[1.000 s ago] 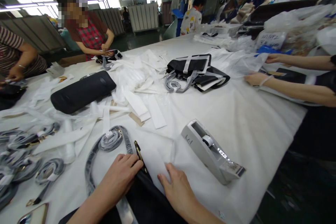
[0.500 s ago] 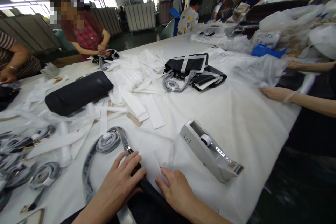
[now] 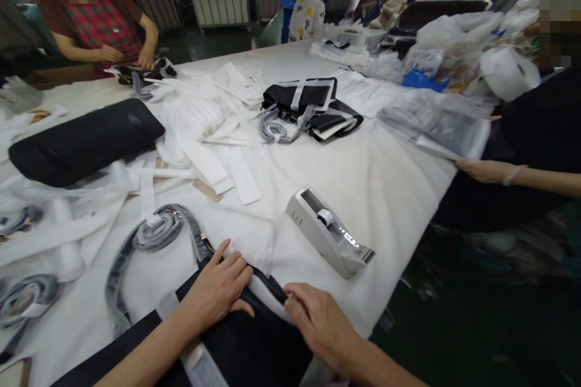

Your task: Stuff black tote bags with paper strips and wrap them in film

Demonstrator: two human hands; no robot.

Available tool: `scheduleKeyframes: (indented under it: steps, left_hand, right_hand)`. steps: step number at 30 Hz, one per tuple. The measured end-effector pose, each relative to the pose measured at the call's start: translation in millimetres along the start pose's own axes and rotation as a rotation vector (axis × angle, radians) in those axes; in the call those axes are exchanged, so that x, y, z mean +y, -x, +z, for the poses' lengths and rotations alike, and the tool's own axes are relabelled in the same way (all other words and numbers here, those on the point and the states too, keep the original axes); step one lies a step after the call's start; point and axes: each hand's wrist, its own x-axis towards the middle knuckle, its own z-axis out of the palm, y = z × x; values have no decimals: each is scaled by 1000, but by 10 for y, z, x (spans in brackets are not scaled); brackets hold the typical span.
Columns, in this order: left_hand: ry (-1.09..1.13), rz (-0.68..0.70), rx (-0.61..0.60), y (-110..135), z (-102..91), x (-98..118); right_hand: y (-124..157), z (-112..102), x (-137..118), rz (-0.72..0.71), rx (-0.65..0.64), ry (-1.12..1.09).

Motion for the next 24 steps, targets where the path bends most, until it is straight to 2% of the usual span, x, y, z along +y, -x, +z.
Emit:
scheduleKeyframes:
  steps: [2,4,7,9,12,16,19,21,24]
  left_hand:
    - [-17,30,14,-27,-10,-9]
    - [-35,52,11,-66,19,-30]
    - [-11,71,-15,-165,101,-87]
    - [61,78,-46,-251,150,-134]
    - [156,79,-74,-353,200,-197]
    - [170,57,-61,-367,250,-232]
    - [167,17,-53,-348,282,-224]
    - [163,-15,-51,-353,297,-211]
    - [159,-67,-42,-389,320,-196]
  right_hand:
    - [160,215,30,-161,163,217]
    - [213,442,109,-286,311,337]
    - [159,655,273,-361,428,410]
    - [112,683,352,-380,446,407]
    - [86,595,336,-368,426,302]
    - [6,411,67,-143,323,124]
    - [-170,392,-120,-12,234,158]
    - [-291,460,-144,-4,245,213]
    - [-393,582,-64,-97,325,237]
